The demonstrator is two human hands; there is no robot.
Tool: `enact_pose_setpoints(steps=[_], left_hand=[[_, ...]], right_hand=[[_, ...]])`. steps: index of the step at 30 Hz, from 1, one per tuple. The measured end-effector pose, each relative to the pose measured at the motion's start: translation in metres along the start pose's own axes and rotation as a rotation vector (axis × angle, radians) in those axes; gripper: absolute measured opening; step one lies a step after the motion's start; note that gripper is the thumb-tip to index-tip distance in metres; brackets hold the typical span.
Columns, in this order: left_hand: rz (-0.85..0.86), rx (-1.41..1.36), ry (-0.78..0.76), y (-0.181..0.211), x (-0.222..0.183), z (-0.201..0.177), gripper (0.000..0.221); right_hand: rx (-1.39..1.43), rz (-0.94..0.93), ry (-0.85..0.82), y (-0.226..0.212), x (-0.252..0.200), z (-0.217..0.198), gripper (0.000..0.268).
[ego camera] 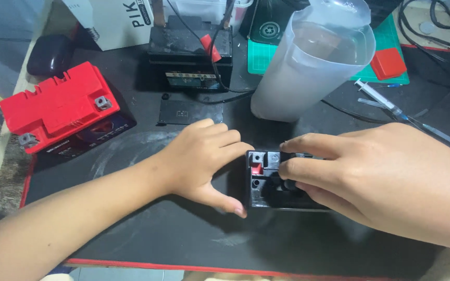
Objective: Preparing a motorcycle battery by peeling off the protective seal and prying off the cell covers with a tool.
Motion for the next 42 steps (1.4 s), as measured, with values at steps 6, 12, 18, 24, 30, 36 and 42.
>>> enact_pose_setpoints(steps=[6, 12, 18, 24, 30, 36, 42], left_hand=[[-0.021, 0.049, 0.002, 0.001, 0.0, 0.004, 0.086], [-0.022, 0.047, -0.043, 0.001, 0.001, 0.002, 0.087], [-0.038, 0.062, -0.022, 0.001, 0.001, 0.003, 0.087], [-0.027, 0.05, 0.004, 0.001, 0.0, 0.003, 0.086], [-0.025, 0.05, 0.017, -0.001, -0.002, 0.004, 0.086], [-0.025, 0.045, 0.008, -0.001, -0.002, 0.004, 0.085], [-0.022, 0.05, 0.037, -0.001, -0.002, 0.004, 0.085]], right_hand=[[-0.058, -0.115, 0.13, -0.008, 0.0, 0.001, 0.02], [-0.084, -0.107, 0.15, -0.013, -0.001, 0.003, 0.012], [-0.121, -0.146, 0.136, -0.016, -0.002, 0.003, 0.004], [-0.163, -0.172, 0.098, -0.018, -0.003, 0.007, 0.008], [-0.241, -0.174, 0.065, -0.021, -0.007, 0.014, 0.02], [-0.232, -0.12, 0.036, -0.025, -0.009, 0.018, 0.025], [-0.241, -0.122, 0.119, -0.026, -0.01, 0.017, 0.013]])
Point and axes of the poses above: each hand's wrist, its own x-axis towards the middle knuckle, its own z-axis out of the palm, y = z × x, the point moved 2 cm from there along x, towards the middle knuckle, and after that the axes turned 7 degrees about x, right-handed, at the moved point
